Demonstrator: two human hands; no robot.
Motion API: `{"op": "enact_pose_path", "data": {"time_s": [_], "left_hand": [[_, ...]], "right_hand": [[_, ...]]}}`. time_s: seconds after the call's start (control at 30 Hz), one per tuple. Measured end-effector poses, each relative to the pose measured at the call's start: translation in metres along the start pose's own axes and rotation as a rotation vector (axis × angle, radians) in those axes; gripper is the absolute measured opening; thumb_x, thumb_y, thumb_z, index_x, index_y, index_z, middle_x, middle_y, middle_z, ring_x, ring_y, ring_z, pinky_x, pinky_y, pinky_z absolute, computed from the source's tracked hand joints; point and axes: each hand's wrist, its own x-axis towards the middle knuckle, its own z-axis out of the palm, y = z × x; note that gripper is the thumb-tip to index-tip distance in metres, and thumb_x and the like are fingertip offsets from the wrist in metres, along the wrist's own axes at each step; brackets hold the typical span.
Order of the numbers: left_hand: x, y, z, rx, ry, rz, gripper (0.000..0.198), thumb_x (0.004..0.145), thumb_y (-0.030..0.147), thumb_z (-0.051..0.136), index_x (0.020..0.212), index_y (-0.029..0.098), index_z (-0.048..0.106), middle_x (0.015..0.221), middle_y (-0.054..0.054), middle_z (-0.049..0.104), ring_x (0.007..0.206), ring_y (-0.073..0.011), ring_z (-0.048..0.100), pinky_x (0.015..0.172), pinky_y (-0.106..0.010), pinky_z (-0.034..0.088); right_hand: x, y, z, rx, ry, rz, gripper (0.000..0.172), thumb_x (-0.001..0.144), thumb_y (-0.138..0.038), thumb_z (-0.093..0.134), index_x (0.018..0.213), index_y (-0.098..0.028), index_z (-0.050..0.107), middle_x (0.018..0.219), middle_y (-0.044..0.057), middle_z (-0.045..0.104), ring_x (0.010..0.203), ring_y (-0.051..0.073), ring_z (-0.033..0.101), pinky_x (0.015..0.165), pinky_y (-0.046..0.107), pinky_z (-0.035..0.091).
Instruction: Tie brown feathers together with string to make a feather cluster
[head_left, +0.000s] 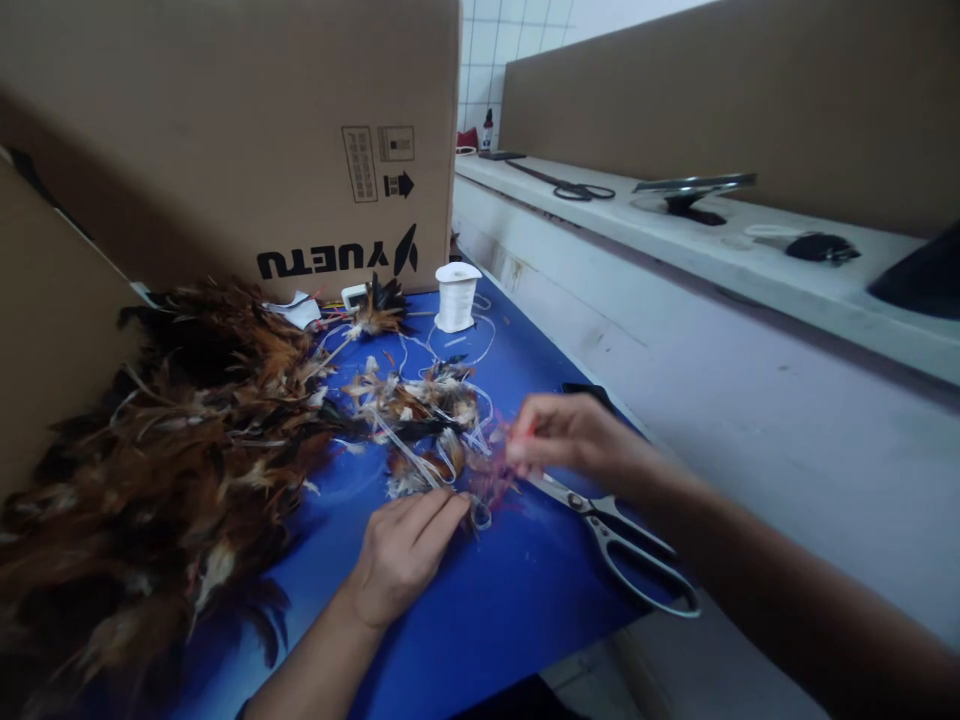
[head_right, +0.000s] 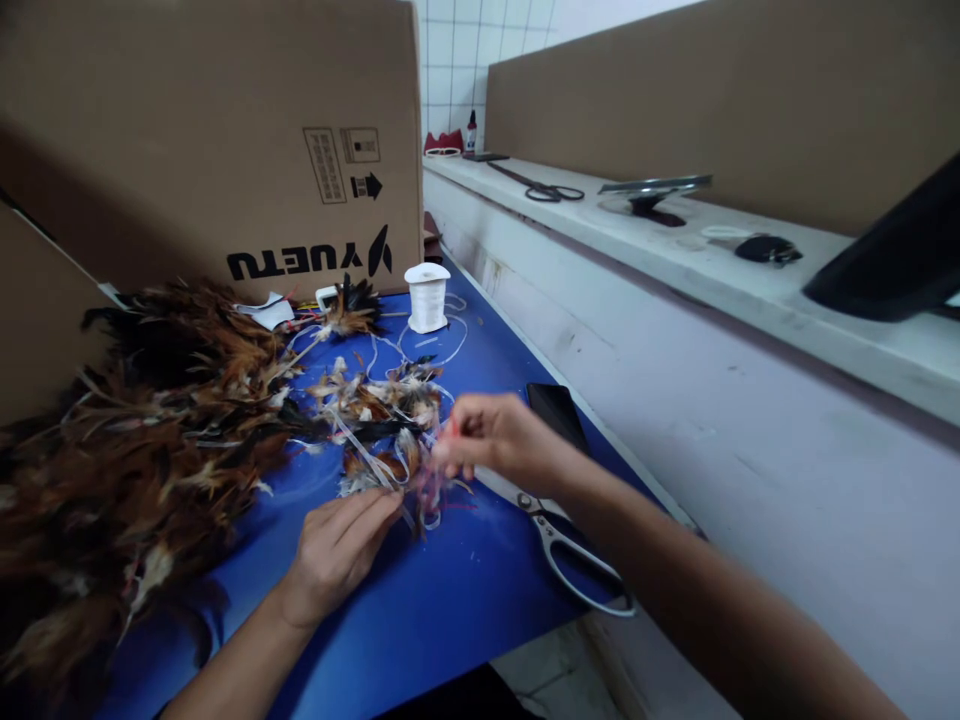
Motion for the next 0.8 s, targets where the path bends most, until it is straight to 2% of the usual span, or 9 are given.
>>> {"op": "enact_pose_path", "data": {"time_s": [0.1,0.2,0.27,0.37,0.4,0.5,0.6,0.7,0.8], "left_hand": [[0.005,-0.003,0.001,0.032,-0.109,-0.062,0.03,0.086,0.013,0.049,0.115,0.018,0.056,0.101,-0.01,0.067,0.087,-0.0173,0.065,0.074,-0.028,0.054],[0.011,-0.004,0.0,0.007,-0.237,-0.082,0.029,0.087,0.022,0.05,0.115,0.017,0.056,0.105,-0.013,0.064,0.096,-0.0216,0.061,0.079,-0.035,0.054],[0.013,-0.004,0.0,-0.026,-0.307,-0.066,0.034,0.086,0.031,0.052,0.116,0.017,0.055,0.111,-0.014,0.061,0.105,-0.0251,0.057,0.086,-0.04,0.051],[0.012,-0.003,0.002,-0.05,-0.399,-0.054,0.045,0.082,0.041,0.056,0.12,0.019,0.053,0.12,-0.013,0.056,0.117,-0.0289,0.048,0.097,-0.048,0.042],[0.011,-0.003,0.003,-0.047,-0.422,-0.065,0.047,0.08,0.042,0.058,0.121,0.02,0.052,0.123,-0.013,0.055,0.12,-0.0295,0.046,0.1,-0.05,0.04],[0.006,-0.004,0.007,-0.015,-0.456,-0.126,0.044,0.079,0.037,0.062,0.119,0.022,0.053,0.124,-0.012,0.054,0.122,-0.0292,0.044,0.102,-0.051,0.036],[0.003,-0.006,0.009,0.005,-0.462,-0.16,0.037,0.081,0.031,0.06,0.116,0.022,0.055,0.121,-0.011,0.056,0.12,-0.0272,0.046,0.103,-0.05,0.035],[0.003,-0.007,0.01,-0.002,-0.464,-0.16,0.033,0.083,0.031,0.056,0.114,0.021,0.056,0.119,-0.01,0.057,0.119,-0.026,0.046,0.104,-0.049,0.035],[0.003,-0.008,0.01,-0.009,-0.474,-0.16,0.033,0.084,0.032,0.055,0.115,0.021,0.055,0.119,-0.01,0.057,0.119,-0.0255,0.046,0.105,-0.048,0.033]], "right_hand": [[0.021,-0.025,-0.031,-0.189,0.306,-0.183,0.022,0.071,-0.029,0.071,0.065,-0.016,0.055,0.058,-0.001,0.063,0.05,0.008,0.057,0.05,0.023,0.049],[0.053,-0.035,-0.058,-0.295,0.547,-0.384,0.022,0.072,-0.028,0.07,0.066,-0.015,0.053,0.06,0.0,0.061,0.054,0.009,0.058,0.055,0.026,0.05],[0.078,-0.031,-0.074,-0.361,0.693,-0.476,0.021,0.072,-0.026,0.069,0.069,-0.014,0.052,0.06,-0.002,0.059,0.056,0.01,0.059,0.056,0.027,0.049],[0.109,-0.011,-0.092,-0.54,0.816,-0.425,0.015,0.077,-0.025,0.063,0.075,-0.013,0.054,0.066,0.001,0.061,0.062,0.013,0.061,0.06,0.029,0.05],[0.116,-0.002,-0.095,-0.65,0.799,-0.357,0.014,0.078,-0.025,0.062,0.076,-0.012,0.056,0.069,0.003,0.062,0.065,0.014,0.061,0.063,0.03,0.05],[0.123,0.024,-0.092,-1.08,0.492,-0.091,0.024,0.069,-0.019,0.07,0.09,-0.011,0.063,0.091,0.01,0.065,0.081,0.021,0.062,0.075,0.034,0.048],[0.118,0.043,-0.071,-1.289,0.336,-0.048,0.035,0.074,-0.018,0.064,0.108,-0.013,0.06,0.115,0.015,0.057,0.094,0.023,0.059,0.081,0.031,0.045],[0.115,0.05,-0.041,-1.235,0.307,-0.045,0.023,0.084,-0.026,0.053,0.102,-0.017,0.064,0.105,0.011,0.062,0.09,0.02,0.06,0.079,0.028,0.044],[0.121,0.052,-0.016,-1.157,0.229,0.101,0.039,0.085,-0.048,0.046,0.082,-0.016,0.068,0.081,0.01,0.067,0.08,0.021,0.062,0.071,0.028,0.044]]}}
